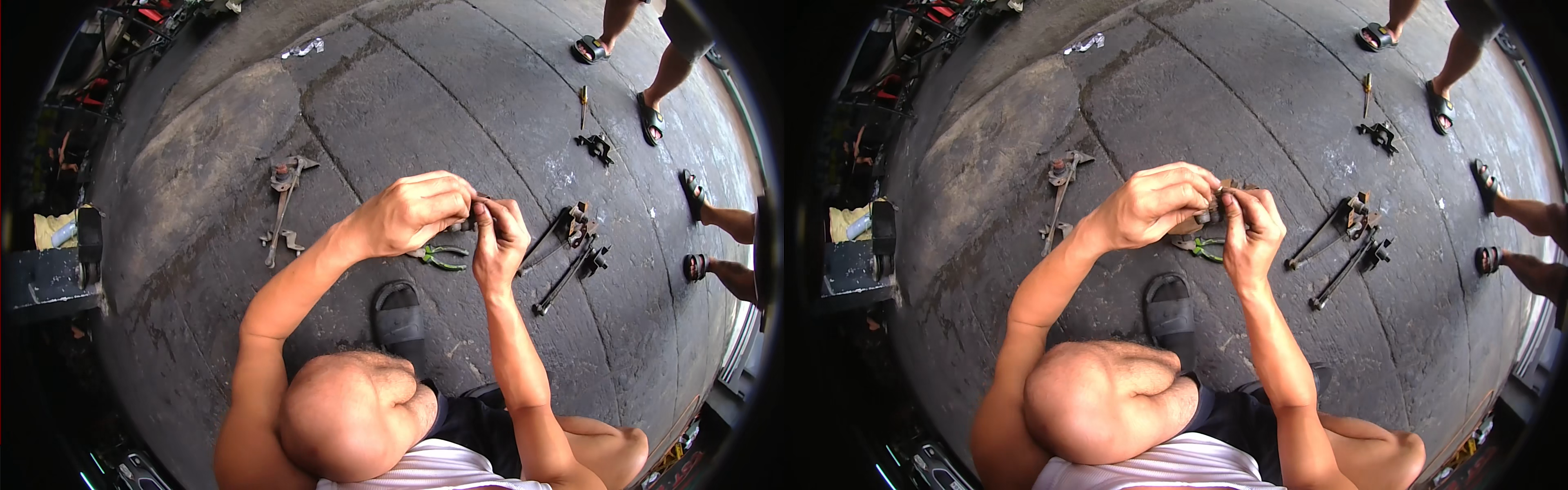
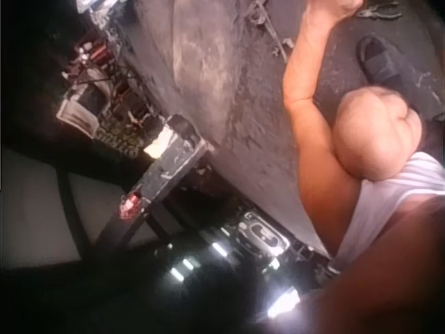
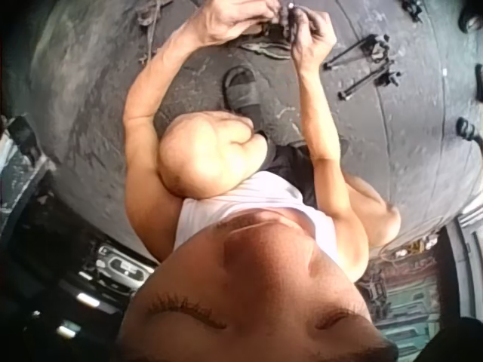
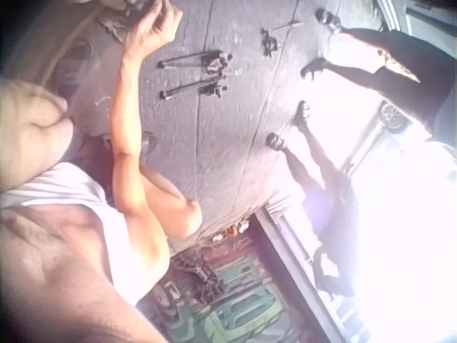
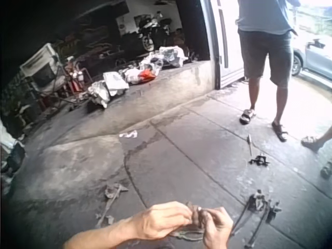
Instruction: The person sits on a concrete floor and uses pliers to manipulate and pull at components on a metal mechanical assembly while other people stand around.
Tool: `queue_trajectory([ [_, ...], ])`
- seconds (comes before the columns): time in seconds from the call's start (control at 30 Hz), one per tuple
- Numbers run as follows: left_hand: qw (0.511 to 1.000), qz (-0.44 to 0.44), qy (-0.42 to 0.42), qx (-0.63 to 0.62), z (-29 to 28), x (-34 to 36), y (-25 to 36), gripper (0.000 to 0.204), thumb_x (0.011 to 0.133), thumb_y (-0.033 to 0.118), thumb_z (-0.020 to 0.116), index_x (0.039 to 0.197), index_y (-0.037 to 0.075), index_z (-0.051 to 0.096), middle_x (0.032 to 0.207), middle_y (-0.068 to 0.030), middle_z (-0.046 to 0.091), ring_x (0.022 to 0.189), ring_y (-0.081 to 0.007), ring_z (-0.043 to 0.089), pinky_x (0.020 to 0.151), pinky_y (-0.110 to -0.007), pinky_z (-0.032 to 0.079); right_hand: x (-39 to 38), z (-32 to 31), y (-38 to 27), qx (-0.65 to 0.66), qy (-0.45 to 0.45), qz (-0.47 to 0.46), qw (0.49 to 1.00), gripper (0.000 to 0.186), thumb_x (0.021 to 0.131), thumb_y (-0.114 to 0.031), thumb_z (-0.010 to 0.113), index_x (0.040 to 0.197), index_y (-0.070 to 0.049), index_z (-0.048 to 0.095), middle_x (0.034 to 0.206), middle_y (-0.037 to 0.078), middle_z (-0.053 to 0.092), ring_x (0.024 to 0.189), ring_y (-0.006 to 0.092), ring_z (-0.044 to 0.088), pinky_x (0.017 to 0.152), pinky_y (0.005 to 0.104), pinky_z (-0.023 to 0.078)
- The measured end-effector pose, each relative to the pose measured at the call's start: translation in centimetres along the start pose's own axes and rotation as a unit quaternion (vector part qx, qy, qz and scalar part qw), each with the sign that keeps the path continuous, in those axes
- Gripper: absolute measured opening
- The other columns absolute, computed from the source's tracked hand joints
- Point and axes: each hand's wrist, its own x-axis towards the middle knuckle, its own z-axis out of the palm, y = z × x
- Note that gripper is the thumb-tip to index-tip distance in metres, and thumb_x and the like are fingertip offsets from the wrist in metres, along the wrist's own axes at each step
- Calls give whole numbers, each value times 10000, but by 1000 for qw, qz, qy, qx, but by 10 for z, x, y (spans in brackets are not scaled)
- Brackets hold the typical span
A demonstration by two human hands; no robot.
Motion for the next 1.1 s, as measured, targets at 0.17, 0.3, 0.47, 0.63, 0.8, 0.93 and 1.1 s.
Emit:
queue_trajectory([
  [0.17,998,-34,-11,-44,-1,7,-21,117,842,43,722,918,-12,652,974,-148,685,1022,-336,673,883,-431,541,13,-2,-7,-2,-65,53,996,123,971,-19,646,1047,24,733,883,60,625,785,128,601,701,267,491],
  [0.3,999,-19,-42,-29,11,27,-21,162,829,82,741,932,-10,656,951,-136,675,1025,-332,655,879,-429,538,0,-11,-4,62,-81,68,992,324,931,-2,653,1243,65,600,1164,105,530,1054,185,593,913,295,515],
  [0.47,998,20,-23,45,27,23,-22,213,844,172,738,980,26,663,1036,-89,670,1137,-299,605,916,-448,498,-6,-9,-22,53,-93,118,987,326,899,32,689,1202,84,582,1157,74,493,1089,159,547,922,283,480],
  [0.63,999,15,-13,31,29,28,-22,187,827,157,747,970,54,682,1029,-83,638,1083,-299,601,924,-463,488,-6,-12,-19,90,-96,130,983,311,944,-12,696,1228,69,599,1169,54,491,1076,144,570,915,270,491],
  [0.8,998,-52,-13,-25,32,25,-22,194,812,146,760,939,20,686,1019,-98,638,1013,-307,620,882,-443,503,1,-10,-32,3,-89,101,991,220,971,-69,667,1136,75,642,1026,27,552,945,109,574,726,240,465],
  [0.93,986,-113,55,-108,45,1,-30,301,873,225,773,1080,34,668,1103,-111,619,988,-252,651,837,-405,554,2,-15,-22,26,-99,111,989,286,969,-60,632,1228,60,654,1129,98,608,1055,183,630,892,320,538],
  [1.1,962,-186,115,-163,71,-53,-42,557,875,364,798,1271,36,586,1242,-127,556,1136,-255,621,978,-394,533,6,-9,-26,-20,-106,128,986,289,972,-75,631,1218,73,663,1130,114,629,1053,212,633,961,366,511],
])
